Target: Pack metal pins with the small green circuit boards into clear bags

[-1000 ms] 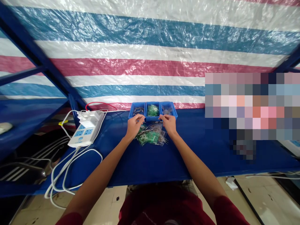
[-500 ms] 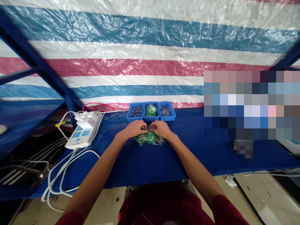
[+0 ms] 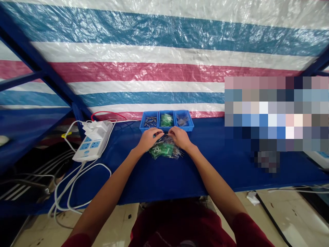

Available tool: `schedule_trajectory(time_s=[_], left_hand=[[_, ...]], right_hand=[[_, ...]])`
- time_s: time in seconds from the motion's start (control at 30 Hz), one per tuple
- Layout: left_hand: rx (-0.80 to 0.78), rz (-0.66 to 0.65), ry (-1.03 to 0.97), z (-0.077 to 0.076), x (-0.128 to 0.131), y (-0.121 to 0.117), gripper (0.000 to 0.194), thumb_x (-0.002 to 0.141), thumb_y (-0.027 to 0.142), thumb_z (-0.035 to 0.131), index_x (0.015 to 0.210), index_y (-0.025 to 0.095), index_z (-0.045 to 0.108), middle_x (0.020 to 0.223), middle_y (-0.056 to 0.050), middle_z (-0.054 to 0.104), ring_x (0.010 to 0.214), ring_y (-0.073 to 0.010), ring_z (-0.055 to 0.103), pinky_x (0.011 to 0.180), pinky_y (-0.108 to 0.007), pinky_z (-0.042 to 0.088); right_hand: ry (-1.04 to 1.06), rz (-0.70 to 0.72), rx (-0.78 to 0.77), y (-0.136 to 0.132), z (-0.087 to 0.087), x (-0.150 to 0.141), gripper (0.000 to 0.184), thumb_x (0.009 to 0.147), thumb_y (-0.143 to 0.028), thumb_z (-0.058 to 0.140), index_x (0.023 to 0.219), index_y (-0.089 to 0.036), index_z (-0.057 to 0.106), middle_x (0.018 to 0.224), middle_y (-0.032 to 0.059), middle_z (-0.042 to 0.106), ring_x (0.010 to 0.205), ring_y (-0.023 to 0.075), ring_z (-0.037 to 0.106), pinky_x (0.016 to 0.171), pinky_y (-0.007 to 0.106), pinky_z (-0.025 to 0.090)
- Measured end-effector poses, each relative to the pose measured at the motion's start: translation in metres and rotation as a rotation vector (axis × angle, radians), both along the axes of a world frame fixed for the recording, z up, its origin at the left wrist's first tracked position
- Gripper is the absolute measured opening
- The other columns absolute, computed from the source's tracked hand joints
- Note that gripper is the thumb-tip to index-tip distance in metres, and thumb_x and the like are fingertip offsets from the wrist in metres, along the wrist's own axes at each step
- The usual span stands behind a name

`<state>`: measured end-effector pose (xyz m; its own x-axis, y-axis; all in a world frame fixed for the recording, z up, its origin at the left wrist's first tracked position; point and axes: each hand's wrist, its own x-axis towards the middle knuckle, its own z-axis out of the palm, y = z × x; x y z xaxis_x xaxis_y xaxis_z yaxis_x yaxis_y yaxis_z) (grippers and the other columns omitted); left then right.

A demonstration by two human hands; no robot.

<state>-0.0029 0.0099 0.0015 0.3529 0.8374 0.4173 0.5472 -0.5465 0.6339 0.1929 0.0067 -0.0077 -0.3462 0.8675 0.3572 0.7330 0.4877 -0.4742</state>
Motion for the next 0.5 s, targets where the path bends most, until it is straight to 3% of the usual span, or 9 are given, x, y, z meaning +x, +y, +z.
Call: schedule_trajectory(time_s=[0.23,0.5], left_hand=[[0.062,0.000,-0.024,0.000,0.001,-0.005,0.025,0.087,0.041,0.056,0.083,0.019,0.069,0.076,-0.004,0.067,0.064,-0.0156,0.056,0.065,-0.027,0.043],[0.145,0.093,-0.104,-0.005,0.005,-0.011,0.030,0.090,0.039,0.053,0.075,0.017,0.067,0.065,-0.001,0.066,0.055,-0.0117,0.054,0.058,-0.023,0.041]], right_hand=[[0.189,0.035,0.067,-0.002,-0.002,-0.006,0.009,0.092,-0.021,0.054,0.088,-0.019,0.062,0.087,0.0039,0.061,0.077,0.0168,0.056,0.068,0.025,0.039],[0.428,0.091,0.075,-0.005,-0.001,-0.011,0.023,0.094,-0.036,0.051,0.085,-0.019,0.063,0.080,0.0033,0.062,0.070,0.0152,0.055,0.066,0.025,0.041]])
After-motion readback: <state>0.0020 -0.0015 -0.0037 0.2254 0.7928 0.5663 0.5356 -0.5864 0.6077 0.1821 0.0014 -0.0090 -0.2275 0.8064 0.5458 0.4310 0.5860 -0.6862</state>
